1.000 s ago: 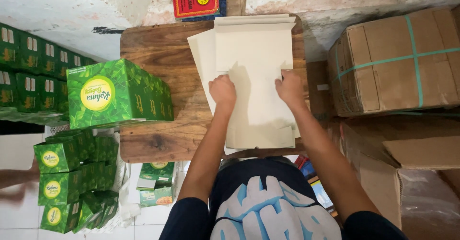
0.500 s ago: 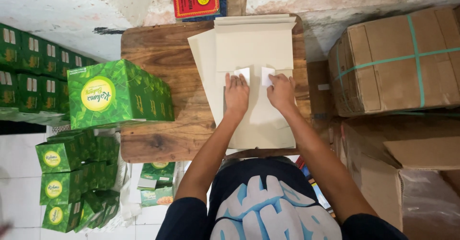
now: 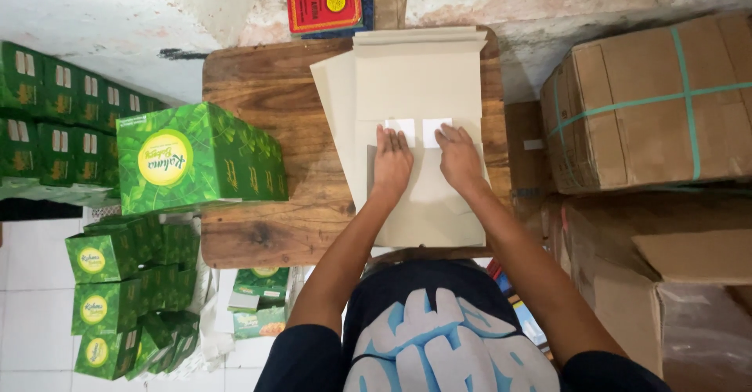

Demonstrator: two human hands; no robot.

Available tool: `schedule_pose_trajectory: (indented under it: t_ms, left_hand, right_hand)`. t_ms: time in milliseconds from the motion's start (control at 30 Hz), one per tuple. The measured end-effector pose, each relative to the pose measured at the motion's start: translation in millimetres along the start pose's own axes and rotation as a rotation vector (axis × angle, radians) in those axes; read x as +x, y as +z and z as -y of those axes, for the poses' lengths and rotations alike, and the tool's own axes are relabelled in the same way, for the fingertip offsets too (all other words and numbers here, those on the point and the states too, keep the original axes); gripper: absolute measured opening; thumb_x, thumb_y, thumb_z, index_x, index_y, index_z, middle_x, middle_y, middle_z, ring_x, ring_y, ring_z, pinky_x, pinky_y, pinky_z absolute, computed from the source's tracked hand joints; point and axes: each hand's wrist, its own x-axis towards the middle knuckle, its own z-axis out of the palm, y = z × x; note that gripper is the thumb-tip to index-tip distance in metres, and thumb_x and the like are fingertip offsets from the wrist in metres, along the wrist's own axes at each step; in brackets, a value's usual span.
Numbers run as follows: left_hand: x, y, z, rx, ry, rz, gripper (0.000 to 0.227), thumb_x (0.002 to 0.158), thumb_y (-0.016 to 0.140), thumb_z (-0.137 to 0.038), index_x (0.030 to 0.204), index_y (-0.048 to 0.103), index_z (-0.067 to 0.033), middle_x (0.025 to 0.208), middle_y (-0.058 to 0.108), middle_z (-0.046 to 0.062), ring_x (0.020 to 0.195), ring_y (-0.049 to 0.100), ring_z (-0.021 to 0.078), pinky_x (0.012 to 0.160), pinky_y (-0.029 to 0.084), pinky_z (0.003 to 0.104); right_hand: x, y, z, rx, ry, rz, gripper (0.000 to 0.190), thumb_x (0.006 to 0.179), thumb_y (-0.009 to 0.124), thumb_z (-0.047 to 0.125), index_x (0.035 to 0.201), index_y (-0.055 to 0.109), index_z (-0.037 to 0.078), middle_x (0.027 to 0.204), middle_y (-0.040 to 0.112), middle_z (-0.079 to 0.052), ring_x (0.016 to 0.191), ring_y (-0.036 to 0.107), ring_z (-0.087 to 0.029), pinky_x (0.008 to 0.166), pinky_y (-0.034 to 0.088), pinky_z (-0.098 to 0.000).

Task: The person folds and assembles cardboard cake boxes from flat sheets on a wooden table.

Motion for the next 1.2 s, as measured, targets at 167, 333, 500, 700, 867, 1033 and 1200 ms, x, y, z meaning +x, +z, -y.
schedule_pose_trajectory:
  t_ms: [167, 333, 500, 700, 867, 1033, 1200]
  left_hand:
    - [-2.5, -6.9, 7.9, 0.063, 0.078, -0.015, 0.058, 0.093, 0.051, -0.015, 0.144, 0.047, 0.0121, 0.139, 0.058, 0.029, 0.137, 0.052, 0.0375, 0.121, 0.007, 0.062]
    - [8.6, 30.6, 9.6, -0.106, 0.076, -0.067, 0.05, 0.098, 0.05, -0.014, 0.14, 0.052, 0.0119, 0.138, 0.061, 0.03, 0.136, 0.053, 0.0385, 0.125, 0.009, 0.061]
    - [20.3, 50.1, 13.0, -0.195, 0.077, -0.124, 0.047, 0.096, 0.056, -0.018, 0.132, 0.059, 0.0108, 0.128, 0.067, 0.027, 0.127, 0.06, 0.034, 0.121, 0.026, 0.051]
    - [22.2, -0.9, 45.4, -0.517, -0.013, 0.1, 0.028, 0.093, 0.064, -0.025, 0.114, 0.073, -0.0082, 0.113, 0.074, 0.014, 0.104, 0.069, 0.0263, 0.117, 0.034, 0.051]
    - [28.2, -3.4, 75.2, -0.93, -0.387, -0.084, 0.023, 0.093, 0.067, -0.022, 0.111, 0.077, -0.0141, 0.104, 0.076, 0.012, 0.098, 0.07, 0.0304, 0.103, 0.051, 0.043]
    - [42.2, 45.0, 78.5, -1.042, -0.703, -0.426, 0.027, 0.089, 0.072, -0.014, 0.111, 0.069, 0.0004, 0.106, 0.067, 0.018, 0.101, 0.066, 0.0385, 0.089, 0.053, 0.048]
    - [53.3, 50.0, 81.3, -1.135, -0.861, -0.228, 0.034, 0.088, 0.075, -0.02, 0.111, 0.067, 0.0043, 0.115, 0.06, 0.019, 0.103, 0.063, 0.0371, 0.09, 0.054, 0.046]
  right_hand:
    - [0.4, 5.8, -7.2, -0.007, -0.009, 0.047, 0.053, 0.084, 0.054, -0.009, 0.135, 0.063, -0.003, 0.148, 0.056, -0.02, 0.135, 0.051, -0.038, 0.117, 0.037, -0.042]
    - [-0.5, 9.0, -8.4, -0.045, -0.065, 0.049, 0.054, 0.082, 0.055, -0.007, 0.136, 0.059, -0.006, 0.148, 0.054, -0.023, 0.138, 0.05, -0.036, 0.119, 0.035, -0.043]
    - [6.2, 16.8, -11.7, -0.132, -0.074, 0.094, 0.053, 0.082, 0.058, -0.004, 0.135, 0.06, -0.007, 0.146, 0.056, -0.025, 0.135, 0.054, -0.036, 0.118, 0.037, -0.0423]
    - [13.9, -8.0, -12.6, 0.258, 0.115, 0.014, 0.032, 0.087, 0.062, 0.003, 0.116, 0.076, 0.007, 0.129, 0.071, -0.018, 0.107, 0.069, -0.036, 0.099, 0.053, -0.0417]
    - [27.1, 31.8, -66.7, 0.503, 0.273, -0.201, 0.018, 0.091, 0.07, 0.007, 0.109, 0.074, 0.006, 0.105, 0.075, -0.016, 0.095, 0.074, -0.027, 0.086, 0.058, -0.037]
    - [36.7, 34.5, -90.1, 0.292, 0.367, -0.481, 0.017, 0.083, 0.075, 0.003, 0.101, 0.075, 0.003, 0.102, 0.074, -0.018, 0.094, 0.072, -0.031, 0.084, 0.058, -0.0399]
    - [51.9, -5.4, -66.6, 0.406, 0.73, -0.206, 0.025, 0.084, 0.082, 0.018, 0.104, 0.073, 0.004, 0.105, 0.072, -0.015, 0.097, 0.072, -0.031, 0.086, 0.056, -0.0427]
